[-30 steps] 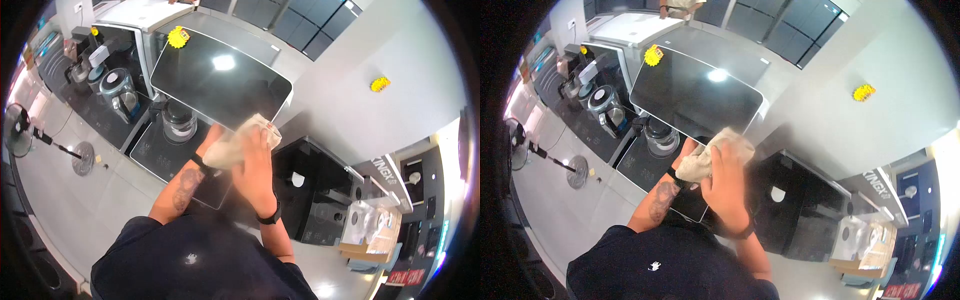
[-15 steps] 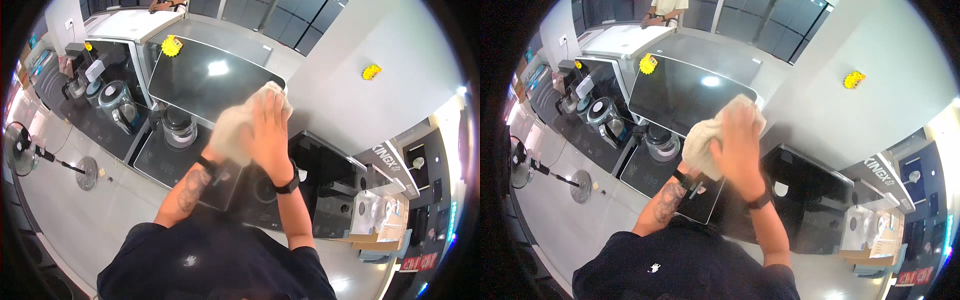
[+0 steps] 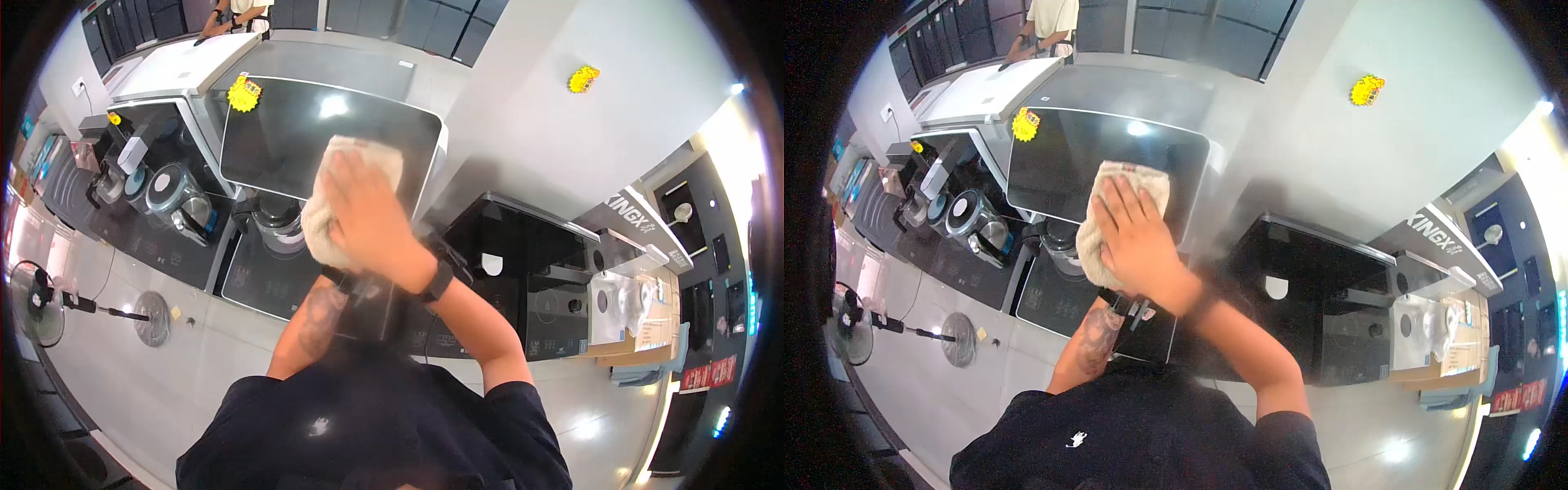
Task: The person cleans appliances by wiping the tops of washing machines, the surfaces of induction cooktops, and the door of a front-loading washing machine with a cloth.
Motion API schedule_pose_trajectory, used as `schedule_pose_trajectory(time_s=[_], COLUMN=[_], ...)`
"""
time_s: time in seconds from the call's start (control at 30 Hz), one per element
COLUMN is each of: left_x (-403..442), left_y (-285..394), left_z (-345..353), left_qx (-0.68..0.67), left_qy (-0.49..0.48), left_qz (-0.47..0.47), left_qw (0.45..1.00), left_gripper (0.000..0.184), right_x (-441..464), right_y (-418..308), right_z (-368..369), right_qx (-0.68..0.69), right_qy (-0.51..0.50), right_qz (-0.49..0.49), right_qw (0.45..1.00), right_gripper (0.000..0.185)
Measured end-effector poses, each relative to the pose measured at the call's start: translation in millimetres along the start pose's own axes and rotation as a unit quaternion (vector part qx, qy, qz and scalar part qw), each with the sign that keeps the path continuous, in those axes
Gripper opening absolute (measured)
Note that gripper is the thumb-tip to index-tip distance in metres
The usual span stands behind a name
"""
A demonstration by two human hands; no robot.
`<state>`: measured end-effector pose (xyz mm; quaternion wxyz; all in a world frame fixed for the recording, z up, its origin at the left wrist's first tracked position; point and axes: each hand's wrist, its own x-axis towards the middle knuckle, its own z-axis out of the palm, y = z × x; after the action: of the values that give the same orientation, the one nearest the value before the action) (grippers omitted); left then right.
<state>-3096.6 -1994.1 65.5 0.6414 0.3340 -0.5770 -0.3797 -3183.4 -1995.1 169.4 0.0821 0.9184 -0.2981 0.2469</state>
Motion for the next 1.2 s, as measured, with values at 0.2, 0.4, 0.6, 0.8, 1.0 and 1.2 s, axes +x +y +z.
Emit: schedule_pose_trajectory(time_s=[0.2, 0.4, 0.6, 0.8, 1.0, 1.2], left_x=[-9, 35, 28, -12, -9, 27], left_y=[2, 36, 1, -30, -28, 8], left_z=[-7, 16, 20, -7, -4, 15], left_qx=[0.045, 0.137, -0.256, -0.009, -0.062, -0.633], left_qy=[-0.018, 0.025, -0.014, -0.010, -0.006, 0.031], left_qz=[0.020, 0.142, -0.076, -0.028, -0.033, -0.193], left_qw=[0.999, 0.980, 0.964, 1.000, 0.997, 0.749], left_gripper=[0.045, 0.044, 0.057, 0.054, 0.052, 0.049], right_x=[-39, -16, 2, -48, -43, -3], right_y=[8, 49, 51, -7, 4, 44], right_z=[-13, -31, -24, -7, -12, -31], right_qx=[0.042, -0.056, -0.077, -0.012, -0.028, -0.045], right_qy=[-0.010, 0.074, 0.085, 0.021, 0.008, 0.082], right_qz=[0.063, 0.092, 0.124, 0.164, 0.156, 0.159], right_qw=[0.997, 0.991, 0.986, 0.986, 0.987, 0.983], right_gripper=[0.074, 0.076, 0.082, 0.087, 0.088, 0.087])
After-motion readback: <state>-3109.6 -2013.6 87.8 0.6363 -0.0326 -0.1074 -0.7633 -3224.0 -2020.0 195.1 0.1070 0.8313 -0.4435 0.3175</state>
